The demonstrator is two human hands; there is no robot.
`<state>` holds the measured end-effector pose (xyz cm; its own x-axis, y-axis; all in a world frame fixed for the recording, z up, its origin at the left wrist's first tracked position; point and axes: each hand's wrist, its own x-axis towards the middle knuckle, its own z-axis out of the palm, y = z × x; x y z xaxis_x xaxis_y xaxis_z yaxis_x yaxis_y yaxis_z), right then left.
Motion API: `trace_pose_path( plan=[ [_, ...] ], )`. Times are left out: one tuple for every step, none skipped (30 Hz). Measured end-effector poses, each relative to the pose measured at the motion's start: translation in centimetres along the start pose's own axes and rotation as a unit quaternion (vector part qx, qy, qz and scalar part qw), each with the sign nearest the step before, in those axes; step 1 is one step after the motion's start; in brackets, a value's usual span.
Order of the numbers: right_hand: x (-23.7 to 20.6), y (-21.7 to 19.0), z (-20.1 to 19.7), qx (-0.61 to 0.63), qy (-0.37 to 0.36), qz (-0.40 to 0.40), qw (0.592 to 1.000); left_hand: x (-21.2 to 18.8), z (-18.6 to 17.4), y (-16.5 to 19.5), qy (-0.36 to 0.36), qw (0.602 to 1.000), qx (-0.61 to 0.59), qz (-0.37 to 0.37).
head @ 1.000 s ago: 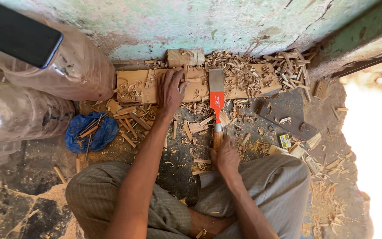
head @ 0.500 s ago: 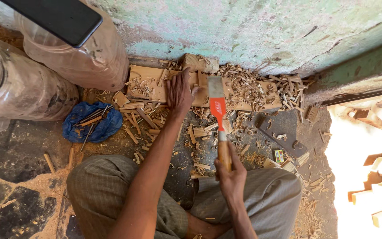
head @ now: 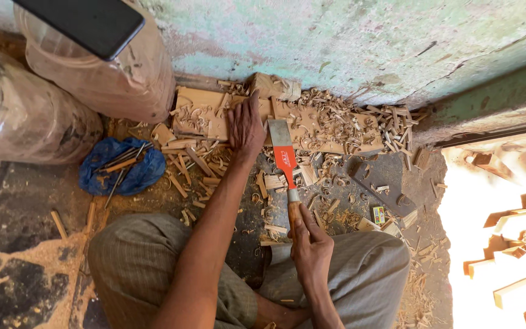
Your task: The person sits on the floor and uses a chisel to carve a decorative pattern into a rectangular piece of wood. They repeatedly strike the chisel with a mallet to remove wood shavings and refine the design.
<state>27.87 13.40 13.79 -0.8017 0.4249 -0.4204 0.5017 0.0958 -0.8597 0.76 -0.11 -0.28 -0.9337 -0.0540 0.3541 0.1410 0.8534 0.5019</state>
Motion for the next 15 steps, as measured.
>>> trace_pose_path(
  plan=[
    [0.0,-0.3,0.0,-0.001,0.0,0.006,1.0,0.1,0.0,0.0,0.0,1.0,-0.005,-0.001],
    [0.0,-0.5,0.1,-0.003,-0.002,0.012,1.0,0.2,0.1,0.0,-0.004,1.0,-0.003,0.0],
    [0.0,-0.6,0.1,-0.021,0.002,0.013,1.0,0.2,0.3,-0.1,-0.01,1.0,-0.003,-0.003],
    [0.1,-0.5,0.2,-0.041,0.005,0.015,0.999,0.1,0.6,-0.2,-0.016,1.0,-0.002,-0.008],
    [0.2,-0.2,0.1,-0.061,0.007,0.016,0.998,0.0,0.9,-0.4,-0.008,1.0,0.002,-0.005],
    [0.3,0.3,0.2,-0.057,0.009,0.01,0.998,-0.2,1.3,-0.5,0.001,1.0,0.005,-0.001],
    [0.4,0.9,0.3,-0.051,0.012,0.003,0.999,-0.4,1.6,-0.7,0.011,1.0,0.01,0.004],
    [0.5,1.6,0.3,-0.046,0.014,-0.004,0.999,-0.5,1.9,-0.9,0.015,0.999,0.03,0.009],
    [0.7,2.4,0.4,-0.057,0.005,-0.079,0.995,-0.7,2.2,-1.0,0.018,0.999,0.049,0.013],
    [1.0,3.1,0.4,-0.068,-0.004,-0.151,0.986,-0.8,2.4,-1.1,0.02,0.997,0.067,0.017],
    [1.0,3.7,0.3,-0.08,-0.012,-0.219,0.972,-0.8,2.4,-1.2,0.017,0.998,0.057,0.011],
    [1.0,4.2,0.1,-0.043,-0.015,-0.175,0.983,-0.8,2.5,-1.2,0.013,0.999,0.045,0.008],
    [1.1,4.4,0.1,-0.002,-0.014,-0.137,0.991,-0.7,2.4,-1.2,0.013,0.999,0.034,0.01],
    [1.4,4.5,0.0,0.044,-0.013,-0.106,0.993,-0.5,2.3,-1.2,0.004,0.999,0.038,0.006],
    [1.5,4.5,-0.1,0.062,-0.012,-0.09,0.994,-0.3,2.1,-1.2,-0.001,0.999,0.043,0.004]
  ],
)
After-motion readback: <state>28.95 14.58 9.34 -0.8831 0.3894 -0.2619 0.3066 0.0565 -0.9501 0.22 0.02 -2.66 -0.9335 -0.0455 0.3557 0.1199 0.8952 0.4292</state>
